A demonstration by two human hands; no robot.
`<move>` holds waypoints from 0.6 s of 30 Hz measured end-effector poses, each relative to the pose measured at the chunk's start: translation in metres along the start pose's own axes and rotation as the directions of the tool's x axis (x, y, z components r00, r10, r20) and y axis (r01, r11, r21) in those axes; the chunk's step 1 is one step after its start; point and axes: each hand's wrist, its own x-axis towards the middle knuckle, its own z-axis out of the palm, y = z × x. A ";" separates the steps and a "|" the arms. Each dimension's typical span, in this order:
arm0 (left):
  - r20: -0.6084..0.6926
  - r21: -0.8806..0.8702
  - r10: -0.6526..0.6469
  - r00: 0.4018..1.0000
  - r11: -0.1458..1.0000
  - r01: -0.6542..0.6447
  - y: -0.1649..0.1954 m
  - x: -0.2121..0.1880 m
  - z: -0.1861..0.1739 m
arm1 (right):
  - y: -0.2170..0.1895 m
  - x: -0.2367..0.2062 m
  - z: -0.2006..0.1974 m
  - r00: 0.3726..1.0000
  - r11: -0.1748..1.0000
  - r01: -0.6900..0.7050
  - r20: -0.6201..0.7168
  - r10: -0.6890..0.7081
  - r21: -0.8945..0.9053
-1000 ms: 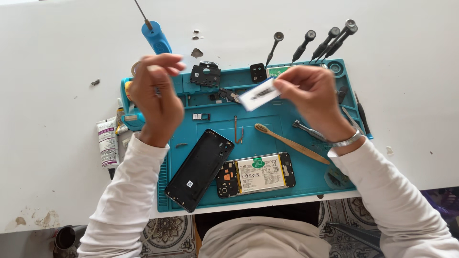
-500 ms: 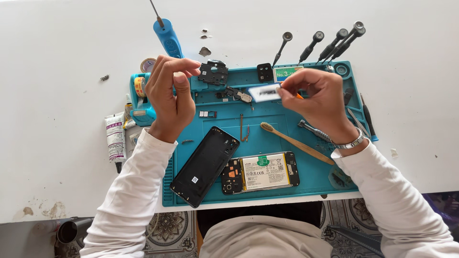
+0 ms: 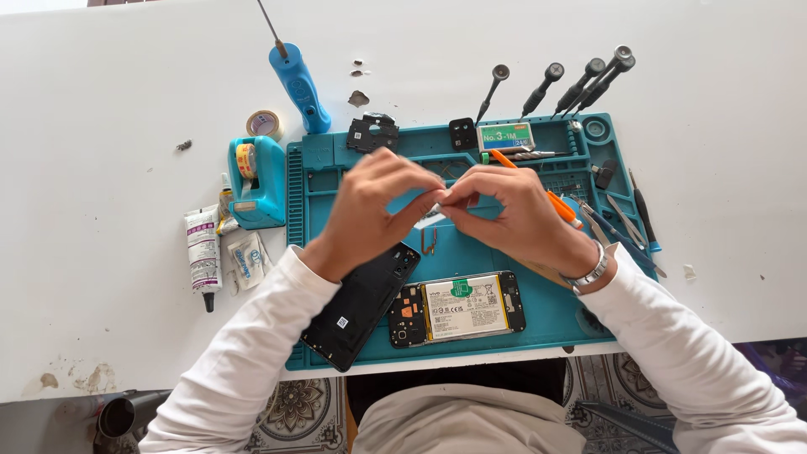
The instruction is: The person applies double-sided adhesive tape to the inside of a phone back cover, peels the tape liner, and presses the cover onto the phone body. They then use a screwdriver to work on screws on the disassembled phone lying on the repair mat.
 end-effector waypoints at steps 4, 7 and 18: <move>0.046 -0.050 -0.126 0.991 0.990 0.128 0.000 -0.004 0.008 | 0.004 -0.001 0.000 0.977 0.966 -0.213 0.030 0.211 0.143; 0.069 -0.130 -0.205 0.976 0.968 0.213 -0.002 -0.006 0.012 | 0.010 -0.001 -0.002 0.960 0.928 -0.277 0.050 0.274 0.250; 0.058 -0.246 -0.289 0.956 0.924 0.294 -0.005 -0.009 0.018 | 0.020 -0.003 -0.004 0.886 0.736 -0.461 0.214 0.411 0.495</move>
